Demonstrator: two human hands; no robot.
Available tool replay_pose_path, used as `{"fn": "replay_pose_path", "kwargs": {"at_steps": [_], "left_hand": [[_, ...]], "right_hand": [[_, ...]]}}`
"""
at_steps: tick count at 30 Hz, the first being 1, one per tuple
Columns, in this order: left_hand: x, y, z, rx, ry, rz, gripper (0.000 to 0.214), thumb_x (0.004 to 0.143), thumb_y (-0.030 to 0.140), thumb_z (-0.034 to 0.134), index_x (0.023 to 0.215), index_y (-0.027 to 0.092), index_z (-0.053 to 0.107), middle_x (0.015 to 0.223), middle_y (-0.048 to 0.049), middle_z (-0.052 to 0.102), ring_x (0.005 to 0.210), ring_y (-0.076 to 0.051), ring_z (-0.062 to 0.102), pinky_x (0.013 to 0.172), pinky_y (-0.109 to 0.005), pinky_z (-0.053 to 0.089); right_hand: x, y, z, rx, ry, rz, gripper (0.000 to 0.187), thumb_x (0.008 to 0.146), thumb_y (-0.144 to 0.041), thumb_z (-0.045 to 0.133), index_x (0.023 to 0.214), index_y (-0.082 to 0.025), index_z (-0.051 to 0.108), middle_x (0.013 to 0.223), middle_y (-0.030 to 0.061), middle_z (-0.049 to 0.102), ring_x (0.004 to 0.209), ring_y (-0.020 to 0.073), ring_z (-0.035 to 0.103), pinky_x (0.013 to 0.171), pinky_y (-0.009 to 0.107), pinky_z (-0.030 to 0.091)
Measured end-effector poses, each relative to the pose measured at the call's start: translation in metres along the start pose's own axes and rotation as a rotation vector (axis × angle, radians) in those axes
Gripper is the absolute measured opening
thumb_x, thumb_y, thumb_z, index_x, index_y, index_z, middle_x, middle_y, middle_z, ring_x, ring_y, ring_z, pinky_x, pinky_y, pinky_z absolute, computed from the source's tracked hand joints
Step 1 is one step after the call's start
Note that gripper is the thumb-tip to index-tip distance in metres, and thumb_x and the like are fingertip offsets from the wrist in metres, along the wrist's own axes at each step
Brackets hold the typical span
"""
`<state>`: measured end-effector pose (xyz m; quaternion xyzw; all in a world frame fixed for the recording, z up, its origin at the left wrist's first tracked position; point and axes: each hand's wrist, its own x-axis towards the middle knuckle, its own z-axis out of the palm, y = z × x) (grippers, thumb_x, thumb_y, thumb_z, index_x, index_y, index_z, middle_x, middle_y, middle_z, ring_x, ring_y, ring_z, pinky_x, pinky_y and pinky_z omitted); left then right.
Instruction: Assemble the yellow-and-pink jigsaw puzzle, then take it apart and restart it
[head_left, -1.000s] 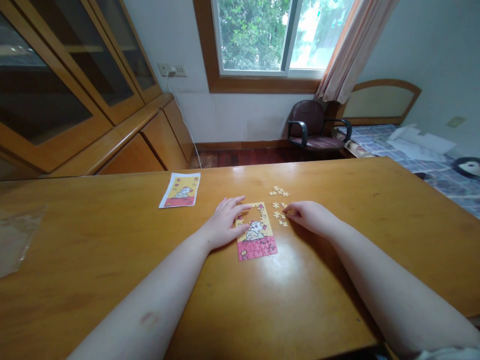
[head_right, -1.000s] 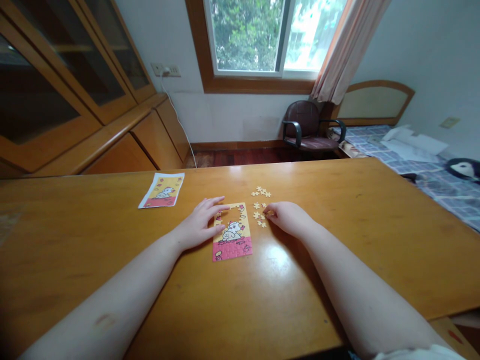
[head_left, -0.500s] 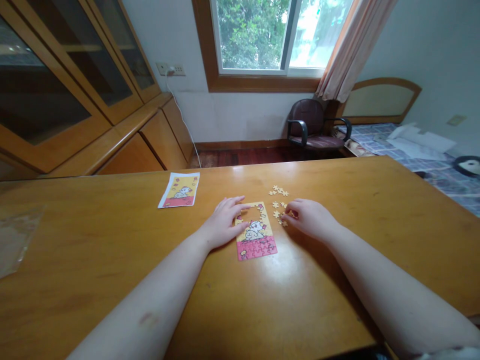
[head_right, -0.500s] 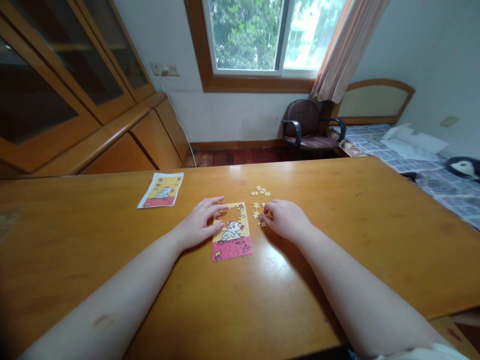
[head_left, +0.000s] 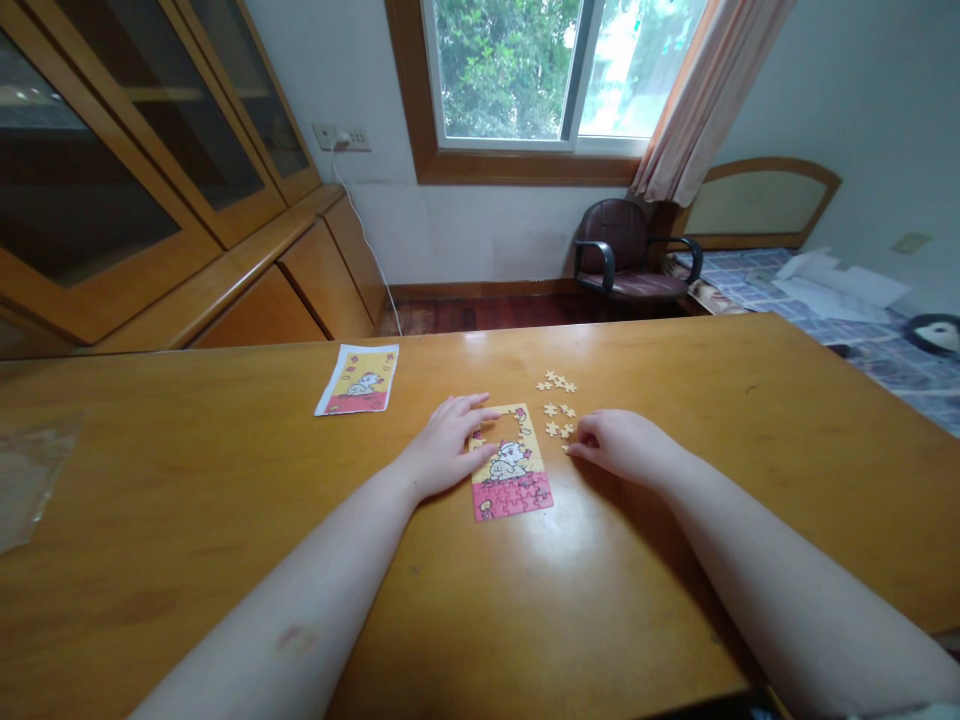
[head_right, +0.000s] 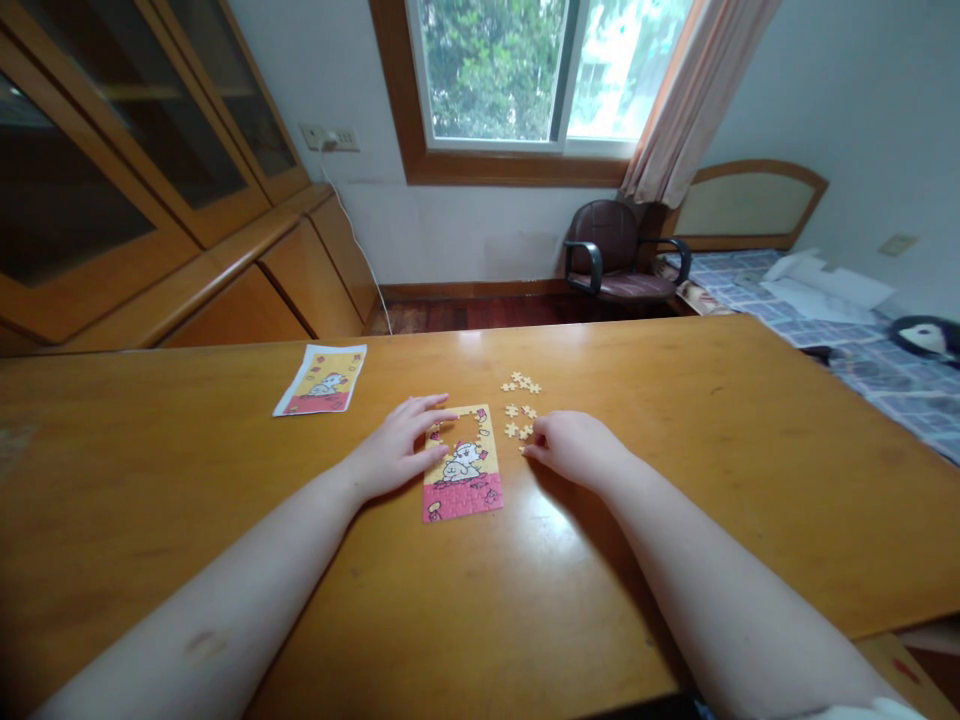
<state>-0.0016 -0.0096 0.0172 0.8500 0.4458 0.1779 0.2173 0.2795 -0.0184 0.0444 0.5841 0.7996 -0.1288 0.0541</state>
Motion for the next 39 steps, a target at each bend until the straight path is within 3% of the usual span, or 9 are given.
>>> {"fn": "replay_pose_path", "kwargs": {"at_steps": [10, 14, 19, 24, 27, 30, 34, 39], "left_hand": [[0.0, -0.002, 0.002, 0.008, 0.011, 0.011, 0.041, 0.087, 0.042, 0.055, 0.122, 0.022, 0.061, 0.144, -0.0105, 0.046, 0.133, -0.03, 0.04, 0.112, -0.052, 0.032], [0.0, -0.001, 0.002, 0.007, 0.022, 0.004, 0.04, 0.087, 0.041, 0.055, 0.122, 0.023, 0.061, 0.144, -0.0098, 0.046, 0.132, -0.03, 0.041, 0.111, -0.052, 0.032], [0.001, -0.001, 0.002, 0.013, 0.02, 0.003, 0.039, 0.087, 0.039, 0.054, 0.122, 0.023, 0.061, 0.144, -0.0101, 0.046, 0.132, -0.03, 0.041, 0.112, -0.054, 0.031], [0.001, -0.001, 0.002, 0.011, 0.028, -0.003, 0.038, 0.088, 0.039, 0.054, 0.121, 0.023, 0.062, 0.143, -0.0096, 0.047, 0.131, -0.03, 0.042, 0.111, -0.052, 0.033], [0.0, -0.001, 0.001, 0.004, 0.037, 0.003, 0.038, 0.087, 0.038, 0.054, 0.121, 0.023, 0.062, 0.143, -0.0093, 0.048, 0.131, -0.029, 0.043, 0.109, -0.051, 0.035], [0.0, -0.001, 0.001, -0.001, 0.045, 0.008, 0.037, 0.088, 0.038, 0.054, 0.121, 0.023, 0.062, 0.142, -0.0093, 0.048, 0.131, -0.029, 0.043, 0.11, -0.05, 0.036], [0.001, -0.001, 0.002, 0.002, 0.043, 0.003, 0.038, 0.087, 0.038, 0.054, 0.12, 0.022, 0.062, 0.142, -0.0101, 0.049, 0.131, -0.028, 0.043, 0.11, -0.049, 0.036], [0.001, -0.002, 0.003, -0.001, 0.048, 0.001, 0.038, 0.087, 0.038, 0.054, 0.12, 0.021, 0.062, 0.141, -0.0107, 0.049, 0.13, -0.028, 0.044, 0.11, -0.049, 0.036]], "right_hand": [[-0.001, -0.011, 0.006, -0.02, -0.012, -0.051, 0.032, 0.09, -0.04, 0.046, 0.072, -0.021, 0.066, 0.077, 0.006, 0.069, 0.066, 0.0177, 0.059, 0.056, 0.026, 0.032], [-0.004, -0.01, 0.003, 0.038, 0.064, -0.076, 0.024, 0.085, -0.042, 0.055, 0.085, -0.022, 0.067, 0.085, 0.0061, 0.07, 0.074, 0.0187, 0.06, 0.062, 0.026, 0.036], [-0.007, -0.003, -0.002, 0.143, -0.032, -0.222, 0.025, 0.082, -0.029, 0.057, 0.104, -0.026, 0.069, 0.09, 0.0025, 0.071, 0.076, 0.0171, 0.061, 0.067, 0.025, 0.04], [-0.007, 0.0, -0.004, 0.136, -0.058, -0.133, 0.023, 0.081, -0.028, 0.058, 0.101, -0.027, 0.07, 0.083, 0.0011, 0.071, 0.071, 0.0169, 0.061, 0.062, 0.025, 0.039], [-0.005, -0.001, -0.001, 0.067, -0.02, -0.03, 0.017, 0.08, -0.037, 0.062, 0.089, -0.024, 0.069, 0.084, 0.0035, 0.071, 0.072, 0.019, 0.062, 0.06, 0.026, 0.037], [-0.002, -0.002, 0.002, 0.011, 0.049, 0.032, 0.025, 0.084, -0.045, 0.058, 0.082, -0.021, 0.066, 0.083, 0.0059, 0.069, 0.074, 0.0205, 0.062, 0.06, 0.027, 0.037], [0.002, -0.003, 0.006, -0.006, 0.163, 0.037, 0.025, 0.091, -0.039, 0.051, 0.09, -0.02, 0.066, 0.089, 0.0072, 0.067, 0.079, 0.0191, 0.061, 0.065, 0.027, 0.039], [0.004, -0.007, 0.011, 0.009, 0.151, -0.032, 0.021, 0.091, -0.032, 0.053, 0.093, -0.02, 0.07, 0.09, 0.0069, 0.067, 0.08, 0.0178, 0.061, 0.07, 0.025, 0.04]]}}
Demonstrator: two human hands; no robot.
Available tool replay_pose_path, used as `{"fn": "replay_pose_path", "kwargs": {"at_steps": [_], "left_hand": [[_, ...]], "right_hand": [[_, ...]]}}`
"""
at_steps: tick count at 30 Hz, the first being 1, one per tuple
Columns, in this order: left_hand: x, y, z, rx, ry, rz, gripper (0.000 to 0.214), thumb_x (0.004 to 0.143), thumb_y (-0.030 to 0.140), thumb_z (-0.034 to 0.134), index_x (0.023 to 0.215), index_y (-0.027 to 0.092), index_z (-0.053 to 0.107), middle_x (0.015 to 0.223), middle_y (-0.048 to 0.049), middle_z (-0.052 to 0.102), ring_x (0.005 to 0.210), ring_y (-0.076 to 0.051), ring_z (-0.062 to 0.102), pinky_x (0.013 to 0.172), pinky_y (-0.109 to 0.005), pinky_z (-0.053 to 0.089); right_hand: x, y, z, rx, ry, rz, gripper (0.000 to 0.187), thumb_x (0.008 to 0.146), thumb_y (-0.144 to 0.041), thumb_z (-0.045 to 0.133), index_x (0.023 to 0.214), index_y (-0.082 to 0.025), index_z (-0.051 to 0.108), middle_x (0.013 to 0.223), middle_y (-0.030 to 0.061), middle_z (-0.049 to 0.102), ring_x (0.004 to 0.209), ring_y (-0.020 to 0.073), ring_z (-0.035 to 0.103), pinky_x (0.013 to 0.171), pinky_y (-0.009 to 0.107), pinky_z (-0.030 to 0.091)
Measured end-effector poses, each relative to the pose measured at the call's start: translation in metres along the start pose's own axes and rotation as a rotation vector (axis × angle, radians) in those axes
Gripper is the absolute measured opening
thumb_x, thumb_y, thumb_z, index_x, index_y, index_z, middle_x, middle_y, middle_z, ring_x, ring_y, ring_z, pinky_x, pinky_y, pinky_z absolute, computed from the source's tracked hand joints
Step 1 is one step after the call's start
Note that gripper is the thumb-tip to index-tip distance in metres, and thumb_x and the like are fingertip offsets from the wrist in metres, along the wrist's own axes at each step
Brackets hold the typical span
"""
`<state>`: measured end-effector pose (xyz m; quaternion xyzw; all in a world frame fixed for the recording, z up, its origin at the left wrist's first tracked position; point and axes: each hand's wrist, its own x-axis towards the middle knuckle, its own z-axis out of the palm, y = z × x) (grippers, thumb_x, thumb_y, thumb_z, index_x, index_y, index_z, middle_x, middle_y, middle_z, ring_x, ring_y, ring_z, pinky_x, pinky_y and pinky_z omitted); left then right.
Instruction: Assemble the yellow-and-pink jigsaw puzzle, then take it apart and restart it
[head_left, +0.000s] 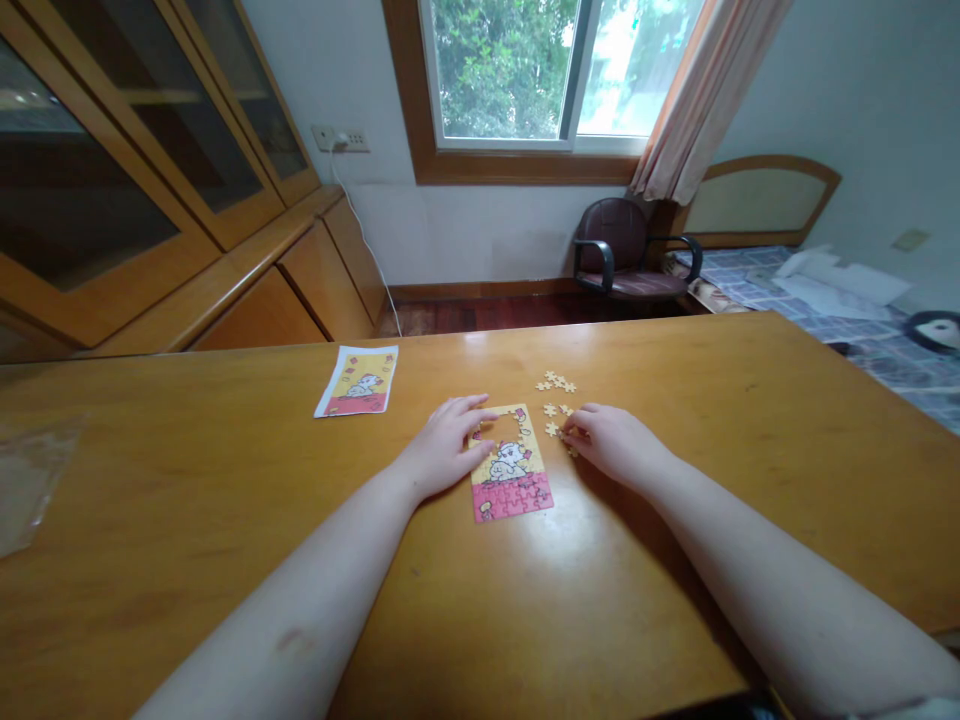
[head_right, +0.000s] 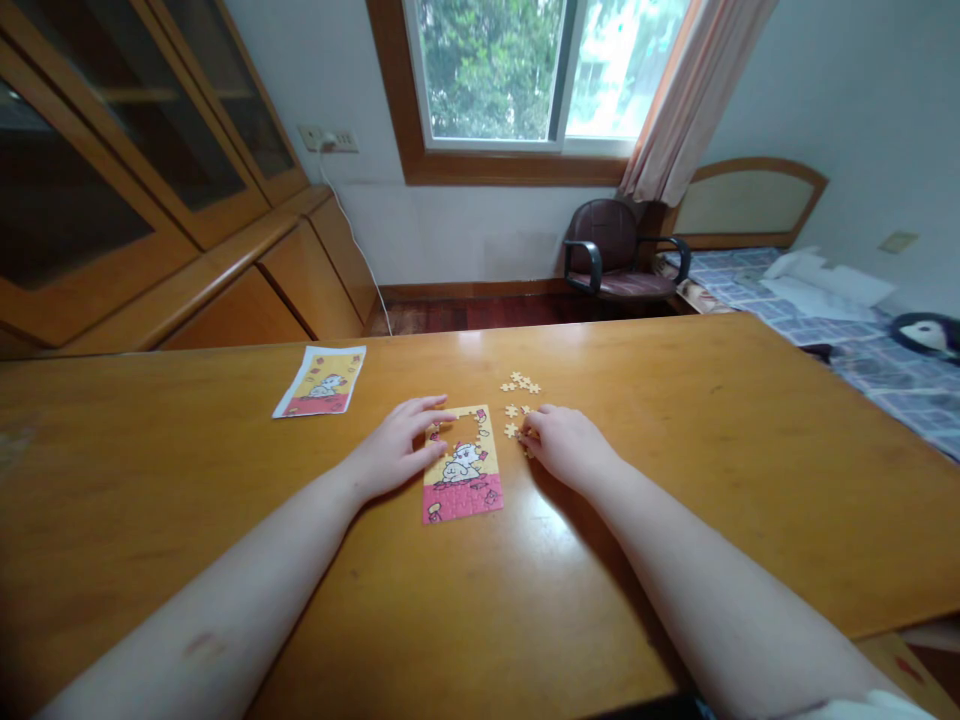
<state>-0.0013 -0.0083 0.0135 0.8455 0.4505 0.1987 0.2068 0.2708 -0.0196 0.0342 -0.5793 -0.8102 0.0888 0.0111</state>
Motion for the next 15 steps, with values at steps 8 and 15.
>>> {"fn": "replay_pose_path", "kwargs": {"at_steps": [8, 15], "left_hand": [[-0.001, -0.002, 0.001, -0.009, 0.013, -0.015, 0.037, 0.088, 0.036, 0.053, 0.121, 0.022, 0.062, 0.142, -0.0092, 0.049, 0.131, -0.028, 0.043, 0.11, -0.05, 0.036], [-0.001, -0.002, 0.002, -0.017, 0.022, -0.027, 0.035, 0.087, 0.035, 0.053, 0.119, 0.023, 0.063, 0.14, -0.0087, 0.051, 0.13, -0.028, 0.045, 0.11, -0.05, 0.037]], "right_hand": [[-0.004, -0.001, 0.0, 0.018, -0.036, -0.192, 0.022, 0.084, -0.014, 0.054, 0.087, -0.022, 0.074, 0.089, 0.0055, 0.069, 0.084, 0.0182, 0.061, 0.075, 0.026, 0.04], [-0.008, -0.015, -0.006, -0.024, 0.003, -0.041, 0.025, 0.086, -0.037, 0.057, 0.088, -0.019, 0.074, 0.09, 0.009, 0.07, 0.084, 0.0212, 0.063, 0.077, 0.03, 0.043]]}}
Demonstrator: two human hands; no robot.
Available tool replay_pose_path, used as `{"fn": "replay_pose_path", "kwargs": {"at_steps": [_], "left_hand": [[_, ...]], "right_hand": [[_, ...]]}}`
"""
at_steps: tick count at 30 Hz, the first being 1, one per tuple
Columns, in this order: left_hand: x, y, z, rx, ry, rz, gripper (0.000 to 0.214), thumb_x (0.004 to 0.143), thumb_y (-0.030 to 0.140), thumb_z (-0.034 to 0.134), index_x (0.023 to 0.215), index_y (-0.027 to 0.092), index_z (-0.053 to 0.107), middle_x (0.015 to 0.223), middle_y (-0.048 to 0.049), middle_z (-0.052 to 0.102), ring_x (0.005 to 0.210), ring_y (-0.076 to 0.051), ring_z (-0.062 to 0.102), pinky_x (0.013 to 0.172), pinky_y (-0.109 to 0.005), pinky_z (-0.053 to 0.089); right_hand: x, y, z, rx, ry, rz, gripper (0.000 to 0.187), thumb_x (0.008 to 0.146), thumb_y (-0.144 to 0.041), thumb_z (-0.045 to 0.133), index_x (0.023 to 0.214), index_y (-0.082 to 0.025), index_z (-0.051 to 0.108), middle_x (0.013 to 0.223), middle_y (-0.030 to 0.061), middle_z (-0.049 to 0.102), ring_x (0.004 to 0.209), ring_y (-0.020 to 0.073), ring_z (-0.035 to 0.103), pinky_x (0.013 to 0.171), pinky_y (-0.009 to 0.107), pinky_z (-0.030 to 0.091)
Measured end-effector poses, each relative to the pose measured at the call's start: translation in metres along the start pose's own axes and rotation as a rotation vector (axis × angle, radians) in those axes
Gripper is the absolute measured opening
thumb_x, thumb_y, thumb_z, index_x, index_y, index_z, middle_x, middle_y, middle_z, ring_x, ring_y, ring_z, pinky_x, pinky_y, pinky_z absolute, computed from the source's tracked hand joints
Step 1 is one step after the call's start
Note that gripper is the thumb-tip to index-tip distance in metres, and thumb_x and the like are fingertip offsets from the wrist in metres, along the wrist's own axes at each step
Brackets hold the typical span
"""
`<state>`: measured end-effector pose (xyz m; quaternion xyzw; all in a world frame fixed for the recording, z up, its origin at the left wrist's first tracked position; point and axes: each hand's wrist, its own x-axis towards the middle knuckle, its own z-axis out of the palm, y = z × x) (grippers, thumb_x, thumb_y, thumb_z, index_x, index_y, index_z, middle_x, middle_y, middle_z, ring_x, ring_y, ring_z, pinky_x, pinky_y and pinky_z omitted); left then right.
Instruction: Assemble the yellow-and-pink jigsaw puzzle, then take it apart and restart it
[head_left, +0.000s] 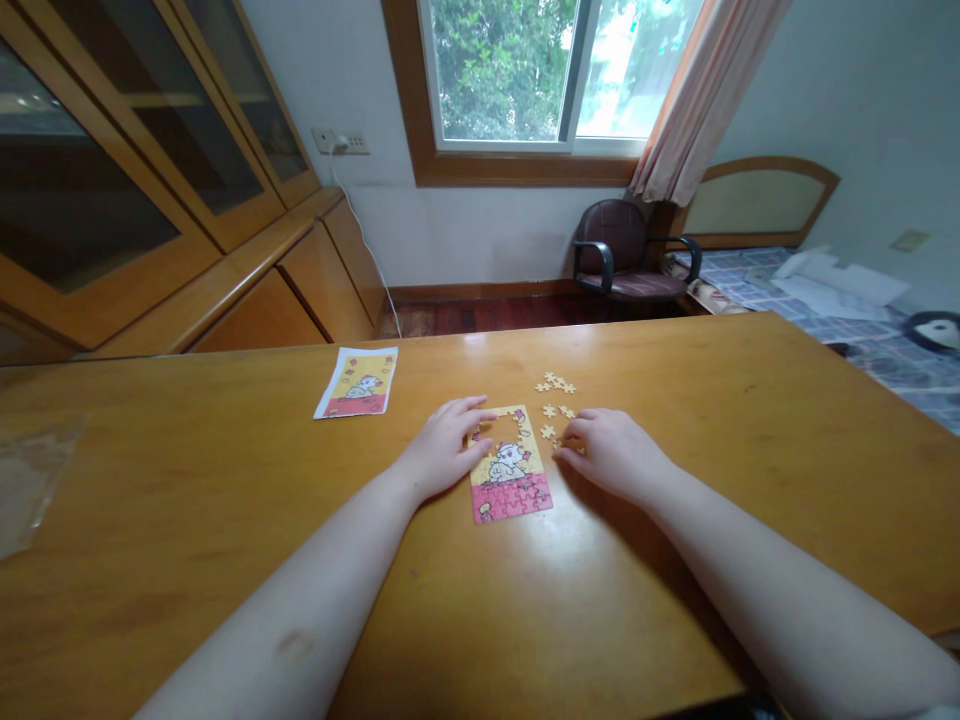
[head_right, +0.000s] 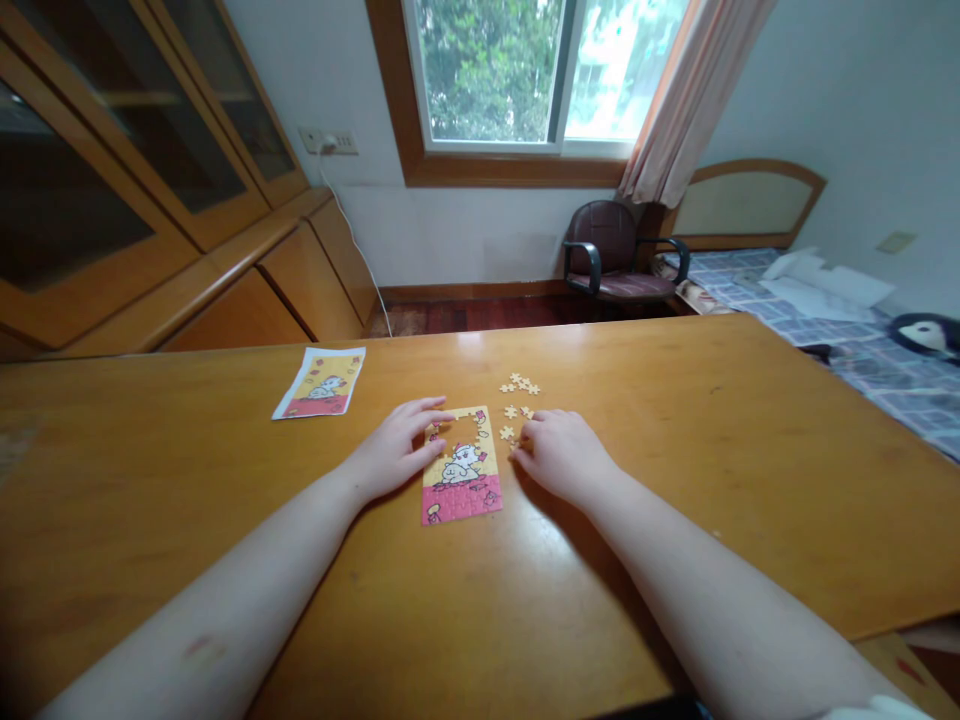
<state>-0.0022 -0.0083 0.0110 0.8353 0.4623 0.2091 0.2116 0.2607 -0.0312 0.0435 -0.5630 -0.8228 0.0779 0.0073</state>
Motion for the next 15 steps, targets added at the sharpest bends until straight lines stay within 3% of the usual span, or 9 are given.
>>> {"fn": "replay_pose_path", "kwargs": {"at_steps": [10, 15], "left_hand": [[0.0, 0.001, 0.001, -0.003, 0.022, 0.003, 0.032, 0.087, 0.032, 0.053, 0.116, 0.023, 0.065, 0.138, -0.0086, 0.054, 0.128, -0.027, 0.048, 0.109, -0.049, 0.038], [0.0, 0.001, 0.002, -0.004, 0.028, -0.008, 0.032, 0.086, 0.031, 0.053, 0.116, 0.023, 0.065, 0.138, -0.0082, 0.054, 0.128, -0.027, 0.048, 0.11, -0.049, 0.038]], "right_hand": [[0.002, 0.002, 0.016, 0.24, -0.106, 0.127, 0.01, 0.079, -0.027, 0.064, 0.081, -0.021, 0.071, 0.087, 0.0046, 0.071, 0.078, 0.0175, 0.063, 0.068, 0.026, 0.045], [0.002, 0.001, 0.02, 0.292, -0.118, 0.07, 0.005, 0.078, -0.022, 0.064, 0.079, -0.02, 0.069, 0.085, 0.0043, 0.069, 0.077, 0.0173, 0.062, 0.069, 0.026, 0.044]]}}
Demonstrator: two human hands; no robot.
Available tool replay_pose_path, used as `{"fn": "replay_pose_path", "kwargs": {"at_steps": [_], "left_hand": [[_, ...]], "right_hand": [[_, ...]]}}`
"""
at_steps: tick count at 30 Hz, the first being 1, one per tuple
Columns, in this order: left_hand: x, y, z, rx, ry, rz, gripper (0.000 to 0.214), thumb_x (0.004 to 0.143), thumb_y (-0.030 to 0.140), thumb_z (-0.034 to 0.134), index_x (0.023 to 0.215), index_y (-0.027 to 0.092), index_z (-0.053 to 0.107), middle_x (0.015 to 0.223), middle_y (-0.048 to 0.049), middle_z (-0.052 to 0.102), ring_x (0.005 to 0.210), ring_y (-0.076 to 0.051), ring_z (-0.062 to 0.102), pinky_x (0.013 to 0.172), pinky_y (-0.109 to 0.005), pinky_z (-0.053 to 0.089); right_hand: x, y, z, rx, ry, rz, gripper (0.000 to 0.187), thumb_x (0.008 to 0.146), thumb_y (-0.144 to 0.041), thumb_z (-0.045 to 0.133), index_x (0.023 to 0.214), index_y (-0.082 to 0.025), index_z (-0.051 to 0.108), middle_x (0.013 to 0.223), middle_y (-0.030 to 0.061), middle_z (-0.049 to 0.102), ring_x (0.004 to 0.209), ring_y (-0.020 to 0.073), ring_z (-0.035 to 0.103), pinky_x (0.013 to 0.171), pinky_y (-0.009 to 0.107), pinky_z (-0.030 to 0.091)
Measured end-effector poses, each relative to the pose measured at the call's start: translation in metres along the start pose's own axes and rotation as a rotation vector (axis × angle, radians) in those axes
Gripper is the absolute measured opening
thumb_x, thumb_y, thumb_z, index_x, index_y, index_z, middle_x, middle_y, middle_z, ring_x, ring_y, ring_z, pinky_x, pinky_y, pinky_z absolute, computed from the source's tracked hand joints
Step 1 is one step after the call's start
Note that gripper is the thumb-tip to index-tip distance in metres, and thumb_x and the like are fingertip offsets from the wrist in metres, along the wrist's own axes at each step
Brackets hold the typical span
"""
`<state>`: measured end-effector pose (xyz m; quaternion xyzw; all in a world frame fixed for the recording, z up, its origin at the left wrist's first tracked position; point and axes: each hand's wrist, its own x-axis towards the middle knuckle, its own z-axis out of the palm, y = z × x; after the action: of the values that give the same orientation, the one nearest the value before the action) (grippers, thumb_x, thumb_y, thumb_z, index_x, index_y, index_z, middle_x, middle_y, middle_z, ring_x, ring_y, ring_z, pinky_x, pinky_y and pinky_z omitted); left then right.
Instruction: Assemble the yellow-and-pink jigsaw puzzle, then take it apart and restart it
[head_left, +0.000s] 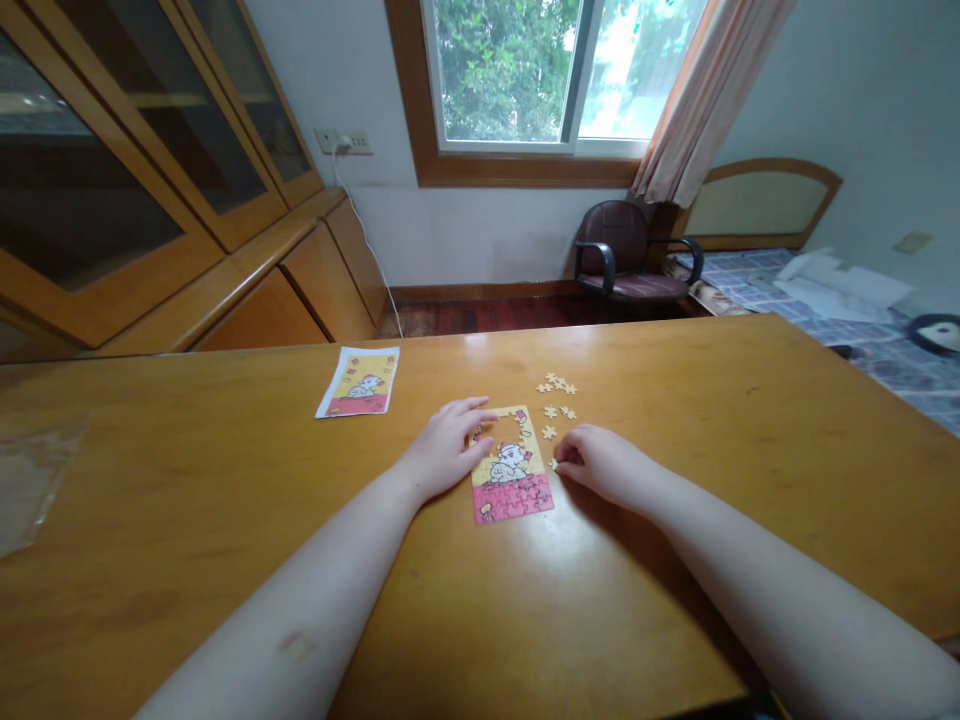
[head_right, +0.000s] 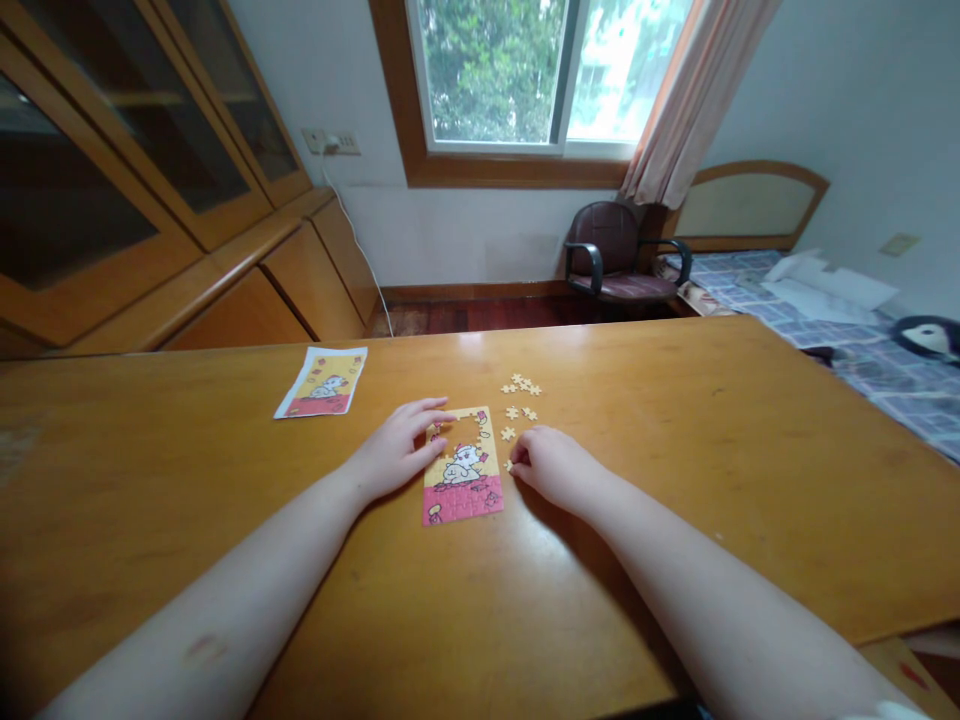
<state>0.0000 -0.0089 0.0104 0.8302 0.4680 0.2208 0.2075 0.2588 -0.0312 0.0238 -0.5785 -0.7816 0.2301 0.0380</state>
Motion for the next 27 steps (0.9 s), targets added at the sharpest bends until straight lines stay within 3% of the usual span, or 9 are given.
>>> {"fn": "replay_pose_path", "kwargs": {"at_steps": [13, 19, 27], "left_hand": [[0.0, -0.002, 0.002, 0.004, 0.001, 0.004, 0.033, 0.087, 0.03, 0.052, 0.117, 0.022, 0.064, 0.138, -0.0079, 0.053, 0.128, -0.026, 0.048, 0.11, -0.047, 0.037], [0.001, 0.001, 0.002, 0.005, -0.008, 0.009, 0.033, 0.087, 0.03, 0.053, 0.116, 0.021, 0.064, 0.136, -0.0088, 0.055, 0.127, -0.026, 0.049, 0.109, -0.046, 0.039], [0.002, 0.001, 0.006, -0.01, 0.003, 0.056, 0.027, 0.084, 0.026, 0.057, 0.108, 0.02, 0.067, 0.127, -0.0092, 0.061, 0.119, -0.025, 0.054, 0.105, -0.045, 0.042]], "right_hand": [[-0.002, -0.004, -0.003, 0.068, 0.018, -0.11, 0.004, 0.077, -0.019, 0.063, 0.075, -0.02, 0.065, 0.079, 0.002, 0.069, 0.074, 0.0163, 0.06, 0.068, 0.026, 0.043], [-0.002, -0.007, -0.009, 0.13, 0.115, -0.184, 0.009, 0.081, -0.017, 0.061, 0.08, -0.021, 0.069, 0.085, 0.0027, 0.071, 0.081, 0.0158, 0.063, 0.076, 0.026, 0.046], [0.003, -0.013, 0.021, 0.228, 0.164, -0.379, 0.007, 0.083, -0.017, 0.065, 0.087, -0.021, 0.07, 0.087, 0.0036, 0.072, 0.084, 0.0173, 0.064, 0.08, 0.031, 0.049]]}}
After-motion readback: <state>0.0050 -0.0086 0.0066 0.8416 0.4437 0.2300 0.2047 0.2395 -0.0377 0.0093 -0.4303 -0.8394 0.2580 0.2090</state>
